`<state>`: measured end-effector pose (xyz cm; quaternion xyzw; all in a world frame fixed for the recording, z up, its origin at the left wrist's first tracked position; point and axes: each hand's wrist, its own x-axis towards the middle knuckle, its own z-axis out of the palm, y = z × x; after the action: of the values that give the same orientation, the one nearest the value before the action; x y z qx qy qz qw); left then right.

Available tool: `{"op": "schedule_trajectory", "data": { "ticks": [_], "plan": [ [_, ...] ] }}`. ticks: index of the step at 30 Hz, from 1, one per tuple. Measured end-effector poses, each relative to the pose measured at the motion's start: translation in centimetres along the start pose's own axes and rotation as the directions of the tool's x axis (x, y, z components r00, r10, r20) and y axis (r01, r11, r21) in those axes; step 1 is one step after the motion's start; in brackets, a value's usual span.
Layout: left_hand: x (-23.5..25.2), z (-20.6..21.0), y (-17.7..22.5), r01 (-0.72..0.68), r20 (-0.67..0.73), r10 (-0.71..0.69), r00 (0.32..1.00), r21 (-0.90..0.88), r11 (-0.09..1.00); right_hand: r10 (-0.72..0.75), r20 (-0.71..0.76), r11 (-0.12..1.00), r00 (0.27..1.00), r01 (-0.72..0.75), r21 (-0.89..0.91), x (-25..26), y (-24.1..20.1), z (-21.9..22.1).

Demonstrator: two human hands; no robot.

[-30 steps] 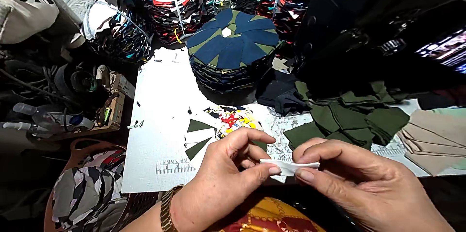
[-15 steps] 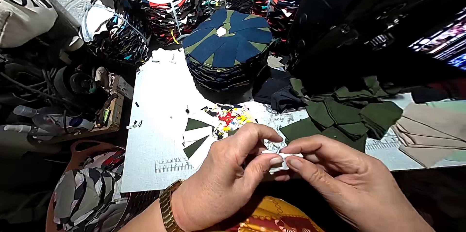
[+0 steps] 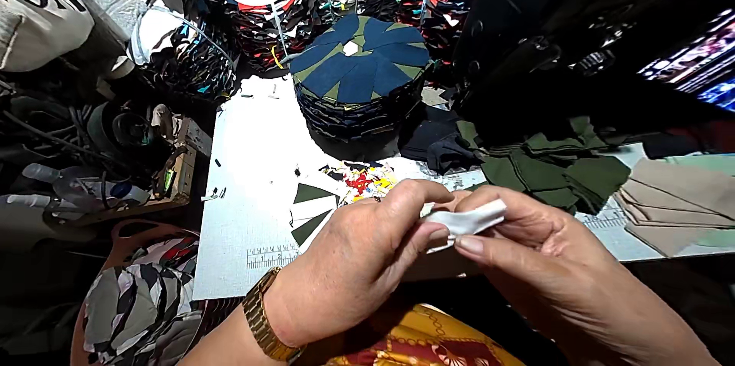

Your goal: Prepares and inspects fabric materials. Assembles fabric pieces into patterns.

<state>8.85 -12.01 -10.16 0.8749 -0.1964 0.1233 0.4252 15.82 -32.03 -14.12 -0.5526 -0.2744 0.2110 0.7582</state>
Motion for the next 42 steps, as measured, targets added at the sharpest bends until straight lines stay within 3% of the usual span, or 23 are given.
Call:
{"op": "schedule_trajectory", "data": {
  "ticks": [6,9,12,16,22,27,29,33,37,39,42],
  "plan": [
    [0.1,0.4,-0.3,0.070,-0.116,-0.066,0.991,0.026,0.997,-0.106,-0.140,0.986,0.984,0.086,-0.144,1.1,-0.7,0.0],
    [0.3,0.5,-0.6,0.108,-0.208,-0.151,0.966,-0.208,0.972,-0.133,-0.148,0.974,0.980,0.101,-0.205,1.3,-0.4,0.1],
    [0.4,0.8,-0.5,0.122,-0.267,-0.269,0.925,-0.463,0.878,-0.177,-0.109,0.955,0.978,0.144,-0.259,1.4,0.1,0.2],
    [0.5,1.0,-0.5,0.090,-0.331,-0.283,0.900,-0.495,0.864,-0.236,-0.119,0.934,0.964,0.192,-0.300,2.0,-0.1,0.2],
    [0.7,0.9,-0.4,0.056,-0.384,-0.168,0.908,-0.287,0.956,-0.312,-0.189,0.916,0.931,0.242,-0.320,2.4,-0.9,0.8],
    [0.3,1.2,-1.8,0.130,-0.374,-0.092,0.923,0.077,0.989,-0.286,-0.185,0.829,0.940,0.146,-0.540,2.3,0.7,1.5],
    [-0.1,1.8,-2.5,0.189,-0.343,-0.110,0.933,0.205,0.960,-0.288,-0.150,0.752,0.946,0.127,-0.647,2.6,2.2,1.2],
    [-0.3,2.9,-3.4,0.275,-0.297,-0.159,0.942,0.407,0.871,-0.298,-0.010,0.491,0.955,0.145,-0.859,3.3,3.8,0.7],
    [-0.3,4.0,-3.9,0.345,-0.280,-0.219,0.935,0.571,0.745,-0.335,0.137,0.255,0.932,0.230,-0.939,3.6,4.5,0.9],
    [-0.4,4.1,-3.9,0.340,-0.306,-0.185,0.934,0.596,0.728,-0.354,0.166,0.205,0.920,0.249,-0.946,3.4,4.3,1.0],
    [-0.6,3.4,-3.5,0.290,-0.360,-0.074,0.930,0.594,0.750,-0.385,0.215,0.218,0.898,0.314,-0.924,3.1,3.9,1.2]
  ]
}}
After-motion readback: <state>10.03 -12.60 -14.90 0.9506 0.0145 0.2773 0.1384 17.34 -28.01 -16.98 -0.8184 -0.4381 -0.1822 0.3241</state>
